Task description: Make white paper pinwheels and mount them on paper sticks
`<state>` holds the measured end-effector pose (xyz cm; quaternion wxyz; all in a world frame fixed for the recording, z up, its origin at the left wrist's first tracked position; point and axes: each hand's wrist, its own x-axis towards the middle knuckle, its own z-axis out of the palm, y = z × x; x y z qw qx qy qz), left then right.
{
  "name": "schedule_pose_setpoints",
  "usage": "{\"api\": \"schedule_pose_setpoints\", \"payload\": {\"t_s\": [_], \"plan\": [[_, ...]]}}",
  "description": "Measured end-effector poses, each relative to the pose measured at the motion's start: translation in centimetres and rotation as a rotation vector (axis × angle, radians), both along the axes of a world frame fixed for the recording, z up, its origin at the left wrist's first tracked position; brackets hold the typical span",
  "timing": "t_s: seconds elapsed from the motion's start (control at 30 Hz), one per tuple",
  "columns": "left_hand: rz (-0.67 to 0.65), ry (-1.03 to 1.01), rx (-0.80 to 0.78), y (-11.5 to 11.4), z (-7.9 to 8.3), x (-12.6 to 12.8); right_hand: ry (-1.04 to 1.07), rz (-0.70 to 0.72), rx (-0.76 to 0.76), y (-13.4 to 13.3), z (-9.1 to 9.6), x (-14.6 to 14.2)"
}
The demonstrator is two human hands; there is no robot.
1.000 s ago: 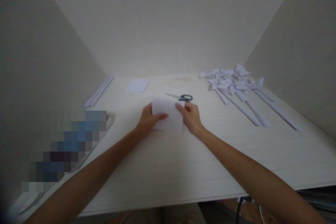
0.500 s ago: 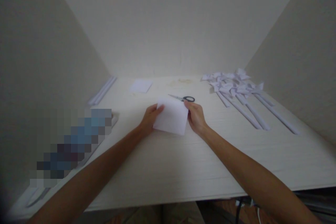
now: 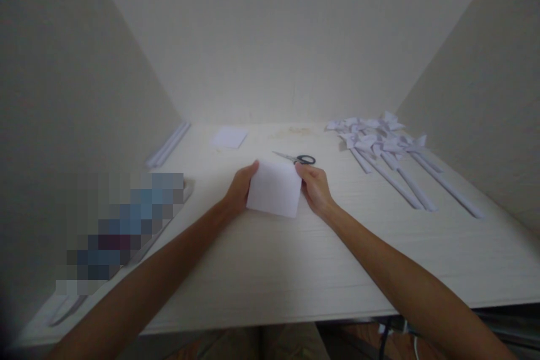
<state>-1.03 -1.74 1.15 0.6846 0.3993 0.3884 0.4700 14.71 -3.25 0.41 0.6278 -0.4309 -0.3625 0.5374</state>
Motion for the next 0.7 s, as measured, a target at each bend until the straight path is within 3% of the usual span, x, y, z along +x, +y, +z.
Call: {"api": "schedule_pose_setpoints", "payload": {"t_s": [0.1,0.23,0.7], "plan": [[-0.036,0.146,0.086,-0.01,-0.39,0.21,0.015,-0.106,0.045,0.22,-0.11,0.12],[-0.036,0.233,0.133,0.07,-0.73,0.26,-0.019,-0.116,0.046,0.44,-0.24,0.31],[-0.206,0.221,0.135,0.18,-0.6,-0.24,0.033,-0.112,0.055,0.4,-0.15,0.24]]}}
